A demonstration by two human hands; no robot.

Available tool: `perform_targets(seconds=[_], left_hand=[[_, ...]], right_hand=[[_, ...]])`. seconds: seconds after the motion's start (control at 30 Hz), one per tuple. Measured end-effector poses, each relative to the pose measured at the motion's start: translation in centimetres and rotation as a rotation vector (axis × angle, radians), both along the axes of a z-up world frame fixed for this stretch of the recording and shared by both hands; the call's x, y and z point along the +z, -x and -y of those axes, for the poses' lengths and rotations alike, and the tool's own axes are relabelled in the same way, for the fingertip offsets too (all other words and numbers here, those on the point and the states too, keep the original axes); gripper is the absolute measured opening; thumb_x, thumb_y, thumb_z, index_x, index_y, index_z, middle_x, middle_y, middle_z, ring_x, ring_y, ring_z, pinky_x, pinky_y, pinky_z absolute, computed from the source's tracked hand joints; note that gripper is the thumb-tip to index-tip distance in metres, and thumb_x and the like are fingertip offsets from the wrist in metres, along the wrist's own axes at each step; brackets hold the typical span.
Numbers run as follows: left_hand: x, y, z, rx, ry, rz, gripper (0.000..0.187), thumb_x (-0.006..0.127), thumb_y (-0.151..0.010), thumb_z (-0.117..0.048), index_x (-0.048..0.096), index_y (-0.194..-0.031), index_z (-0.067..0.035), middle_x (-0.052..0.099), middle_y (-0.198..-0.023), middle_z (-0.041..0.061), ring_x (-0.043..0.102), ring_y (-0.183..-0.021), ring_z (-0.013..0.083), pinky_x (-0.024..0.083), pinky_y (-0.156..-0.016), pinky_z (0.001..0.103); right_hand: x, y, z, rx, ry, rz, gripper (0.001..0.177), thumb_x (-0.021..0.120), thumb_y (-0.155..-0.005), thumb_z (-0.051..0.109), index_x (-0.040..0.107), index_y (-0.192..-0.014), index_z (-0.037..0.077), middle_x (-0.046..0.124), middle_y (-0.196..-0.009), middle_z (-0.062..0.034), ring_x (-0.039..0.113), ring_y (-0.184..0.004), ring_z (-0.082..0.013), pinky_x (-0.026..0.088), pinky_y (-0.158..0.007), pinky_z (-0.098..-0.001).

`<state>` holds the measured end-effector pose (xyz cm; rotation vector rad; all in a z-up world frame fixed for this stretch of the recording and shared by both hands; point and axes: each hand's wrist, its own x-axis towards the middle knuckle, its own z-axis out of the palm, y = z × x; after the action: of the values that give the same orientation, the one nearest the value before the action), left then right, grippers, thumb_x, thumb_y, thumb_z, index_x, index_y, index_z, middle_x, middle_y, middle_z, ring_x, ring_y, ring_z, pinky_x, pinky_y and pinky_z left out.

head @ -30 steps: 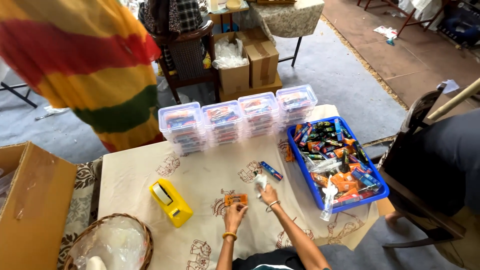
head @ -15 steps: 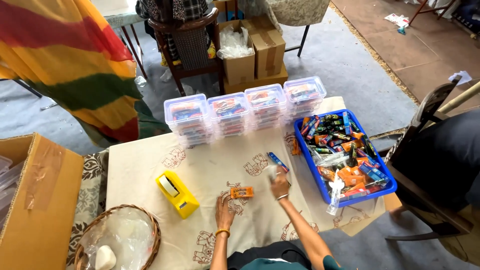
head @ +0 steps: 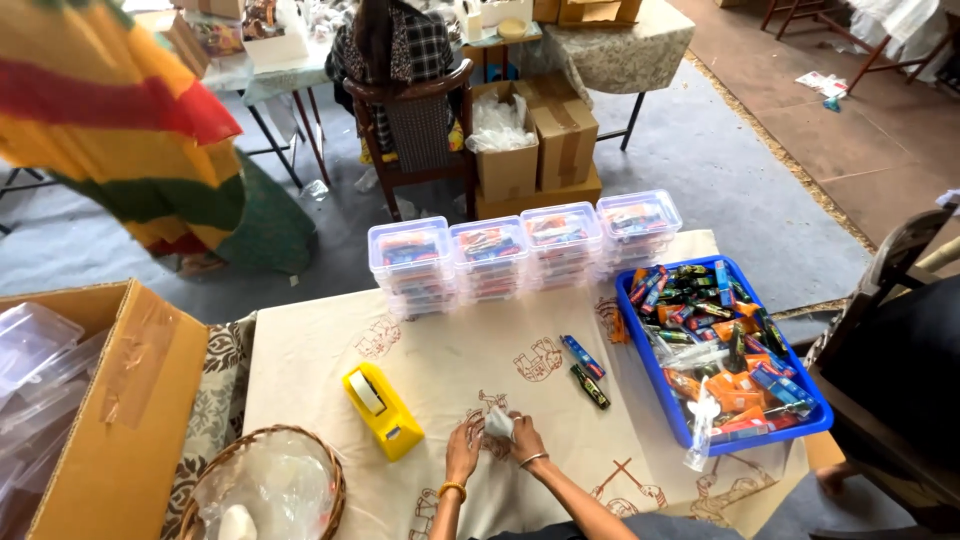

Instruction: The worker is packaging various small snack packets into clear plastic containers at a workstation.

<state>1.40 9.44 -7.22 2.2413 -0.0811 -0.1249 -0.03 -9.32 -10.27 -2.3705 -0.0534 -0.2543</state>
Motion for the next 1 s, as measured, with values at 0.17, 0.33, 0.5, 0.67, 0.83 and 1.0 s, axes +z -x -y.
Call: perform_targets(seconds=[0.17, 0.33, 0.5, 0.67, 0.83, 1.0], left_hand=[[2.0, -0.3, 3.5, 0.133, 0.475, -0.253, 0.039, 0.068, -0.095, -0.027, 0.067, -0.13, -0.01, 0.076, -0.121, 0.012, 0.072, -0.11, 0.0195, 0.056, -0.094, 0.032], [0.5, -0.2, 4.6, 0.189, 0.654, -0.464, 0.045, 0.068, -0.094, -0.026, 0.061, -0.135, -0.011, 0.069, -0.118, 0.006, 0.071, -0.1, 0.0211, 0.062, -0.075, 0.036], [0.7, 0.3, 4.5, 0.146, 0.801, -0.671, 0.042, 0.069, -0.095, -0.026, 0.067, -0.129, -0.002, 0.075, -0.111, 0.011, 0.077, -0.091, 0.0227, 0.068, -0.069, 0.036], [0.4, 0.3, 5.0, 0.343, 1.0, -0.628, 0.037, 0.071, -0.094, -0.017, 0.069, -0.126, 0.001, 0.076, -0.106, 0.013, 0.073, -0.081, 0.02, 0.065, -0.071, 0.034], [0.1, -0.2, 7.9, 0.379, 1.037, -0.353, 0.034, 0.062, -0.092, 0.001, 0.069, -0.124, 0.007, 0.074, -0.105, 0.01, 0.069, -0.081, 0.0151, 0.06, -0.071, 0.03], [2.7, -0.1, 7.1, 0.192, 1.117, -0.325, 0.028, 0.062, -0.098, 0.0, 0.069, -0.124, 0.005, 0.075, -0.104, 0.008, 0.069, -0.083, 0.0143, 0.059, -0.072, 0.03]], right_hand=[[-1.2, -0.1, 1.5, -0.059, -0.132, -0.389, 0.057, 0.086, -0.082, 0.038, 0.057, -0.118, 0.005, 0.073, -0.102, -0.0218, 0.07, -0.098, -0.0396, 0.056, -0.083, -0.047], [2.4, 1.3, 2.5, -0.028, -0.376, -0.377, 0.048, 0.079, -0.087, 0.044, 0.063, -0.112, 0.006, 0.076, -0.093, -0.0181, 0.078, -0.086, -0.0318, 0.06, -0.075, -0.0424], [4.6, 0.2, 3.6, -0.083, -0.269, -0.292, 0.047, 0.079, -0.088, 0.043, 0.063, -0.115, 0.008, 0.076, -0.089, -0.0197, 0.077, -0.083, -0.0333, 0.058, -0.071, -0.0443], [10.4, 1.4, 4.4, -0.137, -0.14, 0.009, 0.044, 0.064, -0.098, 0.038, 0.058, -0.132, 0.012, 0.074, -0.115, -0.0195, 0.071, -0.105, -0.0378, 0.058, -0.085, -0.046], [7.3, 1.3, 0.8, 0.176, -0.168, 0.234, 0.078, 0.065, -0.098, 0.041, 0.029, -0.155, 0.002, 0.027, -0.153, -0.0409, 0.032, -0.14, -0.0519, 0.035, -0.112, -0.0508], [9.8, -0.2, -0.8, 0.063, -0.426, 0.106, 0.074, 0.049, -0.106, 0.045, 0.019, -0.162, 0.008, 0.034, -0.154, -0.0326, 0.043, -0.14, -0.0441, 0.039, -0.115, -0.0478]])
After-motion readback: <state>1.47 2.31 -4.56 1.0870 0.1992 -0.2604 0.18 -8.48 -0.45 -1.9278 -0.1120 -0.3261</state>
